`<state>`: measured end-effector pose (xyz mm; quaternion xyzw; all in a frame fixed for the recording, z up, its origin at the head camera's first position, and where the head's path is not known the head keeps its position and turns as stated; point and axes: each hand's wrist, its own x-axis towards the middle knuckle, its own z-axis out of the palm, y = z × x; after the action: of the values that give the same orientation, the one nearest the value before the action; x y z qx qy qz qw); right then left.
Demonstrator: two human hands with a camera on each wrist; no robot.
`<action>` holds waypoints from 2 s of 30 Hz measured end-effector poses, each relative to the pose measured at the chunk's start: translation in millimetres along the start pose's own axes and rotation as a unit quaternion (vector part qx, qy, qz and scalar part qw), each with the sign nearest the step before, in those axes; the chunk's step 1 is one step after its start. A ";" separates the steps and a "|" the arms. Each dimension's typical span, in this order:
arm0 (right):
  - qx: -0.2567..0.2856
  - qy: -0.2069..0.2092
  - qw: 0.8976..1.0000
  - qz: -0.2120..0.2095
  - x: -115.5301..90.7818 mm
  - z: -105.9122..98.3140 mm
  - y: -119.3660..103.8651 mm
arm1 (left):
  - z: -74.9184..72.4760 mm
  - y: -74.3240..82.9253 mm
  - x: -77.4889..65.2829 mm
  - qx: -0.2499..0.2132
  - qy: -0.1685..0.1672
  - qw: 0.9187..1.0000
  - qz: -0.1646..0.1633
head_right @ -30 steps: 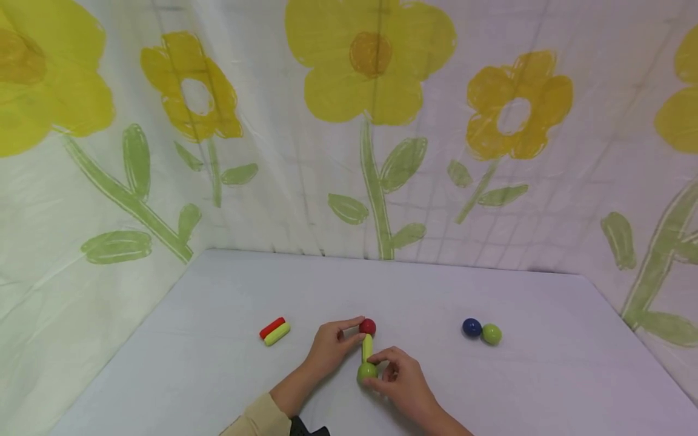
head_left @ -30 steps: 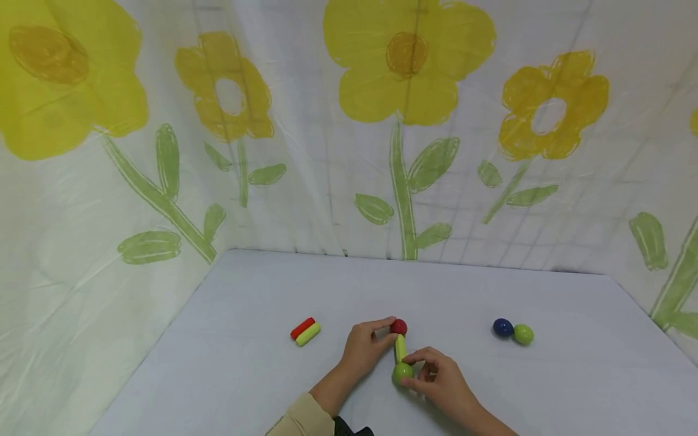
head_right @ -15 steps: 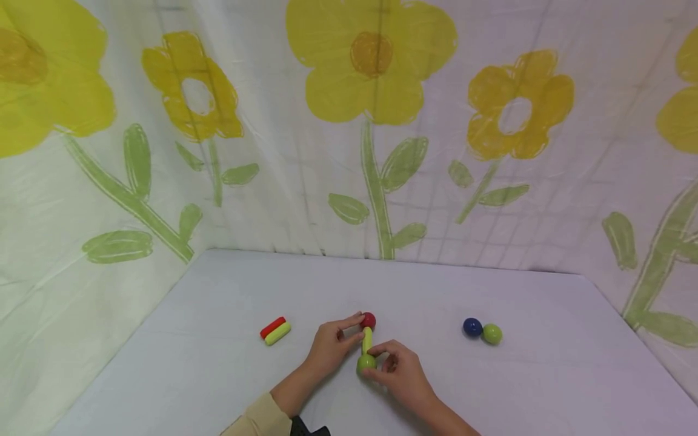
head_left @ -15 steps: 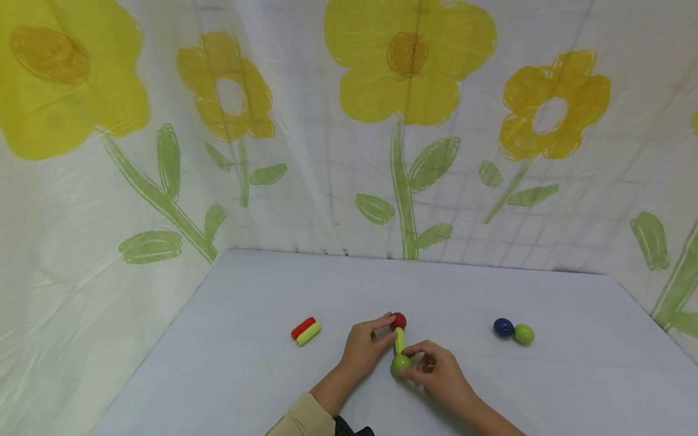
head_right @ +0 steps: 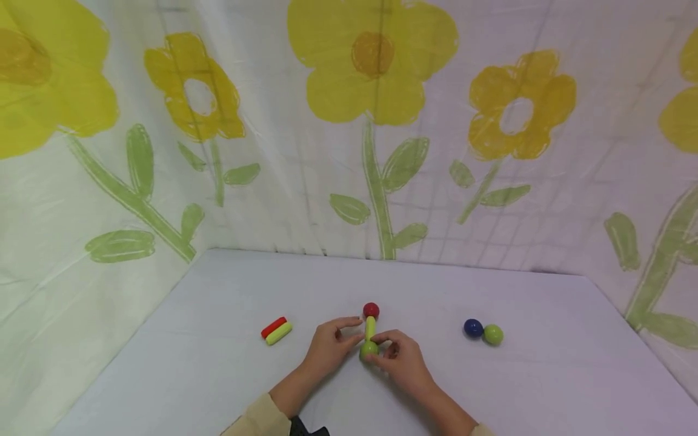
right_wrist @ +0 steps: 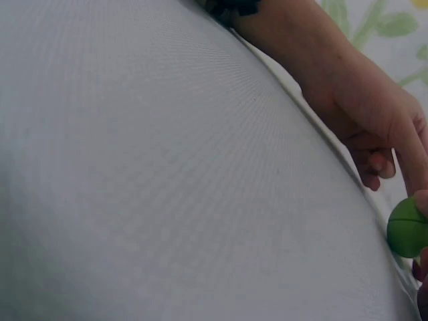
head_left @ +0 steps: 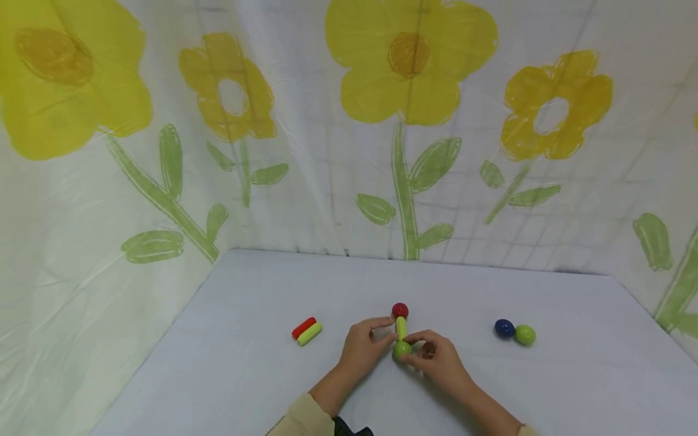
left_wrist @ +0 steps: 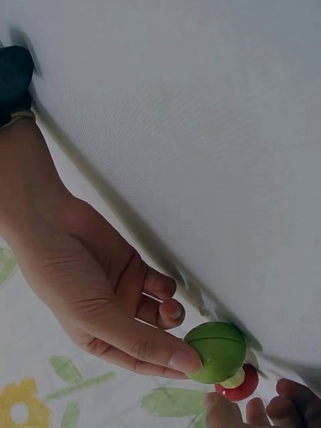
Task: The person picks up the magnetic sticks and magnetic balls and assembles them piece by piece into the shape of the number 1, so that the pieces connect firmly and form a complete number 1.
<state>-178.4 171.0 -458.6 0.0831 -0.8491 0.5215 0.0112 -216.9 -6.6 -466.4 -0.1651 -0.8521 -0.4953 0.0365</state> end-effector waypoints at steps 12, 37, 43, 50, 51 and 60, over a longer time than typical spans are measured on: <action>0.003 0.003 1.000 0.013 11.1 1.7 3.7 | -30.9 -1.1 -2.8 0.140 -0.021 0.990 -0.012; 0.034 -0.006 0.998 0.049 13.5 -2.5 5.3 | -126.2 -29.6 -35.1 0.248 0.055 0.966 -0.056; 0.040 -0.005 0.998 0.051 14.0 -1.9 5.4 | -124.8 -39.6 -39.5 0.236 0.064 0.969 -0.045; 0.046 -0.005 0.997 0.054 15.3 -1.6 4.7 | -121.9 -44.2 -42.0 0.240 0.063 0.968 -0.029; 0.046 -0.006 0.997 0.055 15.5 -1.6 4.6 | -121.8 -44.5 -42.1 0.244 0.062 0.967 -0.029; 0.040 -0.007 0.998 0.049 16.6 -1.9 5.4 | -119.5 -48.2 -42.2 0.257 0.057 0.965 -0.012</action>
<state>-195.7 172.9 -460.8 0.0455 -0.8305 0.5547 -0.0238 -204.6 -141.2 -455.4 -0.1113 -0.9491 -0.2691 0.1205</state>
